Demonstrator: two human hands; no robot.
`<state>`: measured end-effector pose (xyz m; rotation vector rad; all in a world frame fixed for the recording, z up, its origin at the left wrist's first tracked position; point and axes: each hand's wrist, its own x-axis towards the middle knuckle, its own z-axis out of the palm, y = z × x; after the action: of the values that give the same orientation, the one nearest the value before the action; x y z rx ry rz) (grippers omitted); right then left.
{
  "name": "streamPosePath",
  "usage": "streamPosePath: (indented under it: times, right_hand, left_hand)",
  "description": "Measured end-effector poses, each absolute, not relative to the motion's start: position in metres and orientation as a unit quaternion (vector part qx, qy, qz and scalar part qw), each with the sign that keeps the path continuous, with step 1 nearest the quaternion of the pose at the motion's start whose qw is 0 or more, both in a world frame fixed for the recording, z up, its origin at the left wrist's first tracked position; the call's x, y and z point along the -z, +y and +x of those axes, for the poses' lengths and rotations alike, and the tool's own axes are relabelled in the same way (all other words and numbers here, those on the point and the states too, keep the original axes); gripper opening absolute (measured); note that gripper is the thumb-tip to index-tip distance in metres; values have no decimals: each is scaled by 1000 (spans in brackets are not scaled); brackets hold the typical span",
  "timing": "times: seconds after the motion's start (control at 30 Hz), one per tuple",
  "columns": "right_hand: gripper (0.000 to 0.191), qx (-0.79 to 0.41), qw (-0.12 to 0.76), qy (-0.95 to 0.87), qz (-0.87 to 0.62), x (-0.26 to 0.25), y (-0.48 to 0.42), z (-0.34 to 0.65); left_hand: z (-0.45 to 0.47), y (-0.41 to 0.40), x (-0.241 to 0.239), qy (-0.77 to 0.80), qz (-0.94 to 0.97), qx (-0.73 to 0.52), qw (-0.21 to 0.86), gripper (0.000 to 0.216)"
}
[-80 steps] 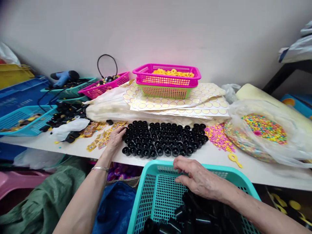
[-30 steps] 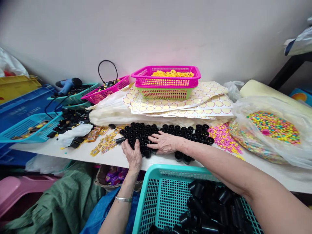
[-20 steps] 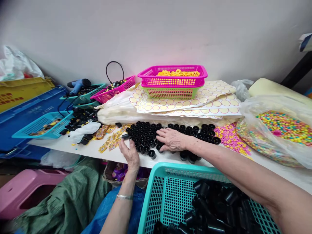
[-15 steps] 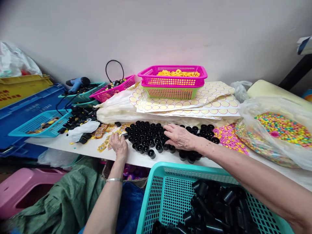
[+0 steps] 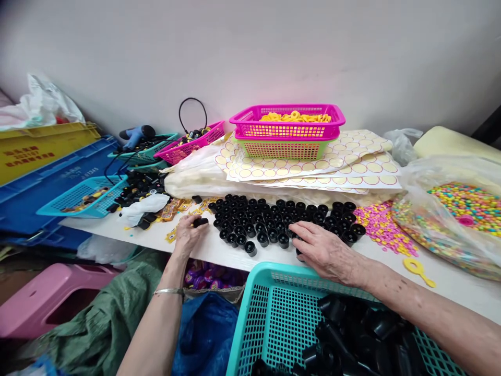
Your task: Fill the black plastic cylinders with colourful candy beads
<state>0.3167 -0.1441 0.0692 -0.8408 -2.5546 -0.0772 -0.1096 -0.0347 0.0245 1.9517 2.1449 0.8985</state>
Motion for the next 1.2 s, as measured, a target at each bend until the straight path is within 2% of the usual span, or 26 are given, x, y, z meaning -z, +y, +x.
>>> streamPosePath:
  times: [0.1, 0.2, 0.3, 0.43, 0.53, 0.57, 0.6, 0.67, 0.7, 0.83, 0.93, 1.0, 1.13, 1.2]
  right_hand:
    - [17, 5, 239, -922, -305, -69, -151, 315]
    - [17, -66, 230, -921, -307, -72, -169, 304]
    - [16, -134, 160, -935, -287, -74, -196, 291]
    - [18, -146, 46, -939, -307, -71, -216, 287]
    - [19, -149, 2, -922, -357, -66, -217, 290]
    - [19, -148, -13, -917, -369, -64, -218, 290]
    - [18, -144, -31, -913, -381, -62, -221, 290]
    - [18, -119, -64, -900, -414, -58, -232, 286]
    - [19, -97, -73, -892, -436, -56, -239, 284]
    - [29, -29, -95, -848, -521, -51, -260, 275]
    - [25, -122, -174, -825, -523, -55, -254, 273]
    - [31, -198, -210, -820, -495, -62, -245, 277]
    - [36, -305, -218, -820, -433, -77, -231, 298]
    - [35, -321, -215, -822, -418, -77, -230, 307]
  left_hand:
    - [-107, -33, -31, 691, 670, -267, 46, 32]
    - [-95, -23, -35, 669, 702, -239, 54, 33]
    - [-83, -13, -37, 650, 725, -215, 73, 30]
    - [-74, -18, -48, 640, 737, -204, 81, 34]
    - [-57, -46, -62, 664, 693, -281, -9, 34]
    - [-48, -61, -67, 669, 677, -306, -11, 30]
    - [-36, -78, -71, 658, 690, -299, 32, 28]
    - [-9, -113, -74, 608, 754, -213, 125, 22]
    - [4, -127, -73, 590, 781, -153, 134, 19]
    - [36, -150, -58, 650, 751, -79, 84, 28]
    - [40, -142, -49, 668, 736, -68, 86, 34]
    - [40, -136, -46, 672, 733, -65, 85, 33]
    - [43, -148, -58, 671, 732, -81, 92, 37]
    - [47, -169, -70, 629, 760, -92, 138, 37]
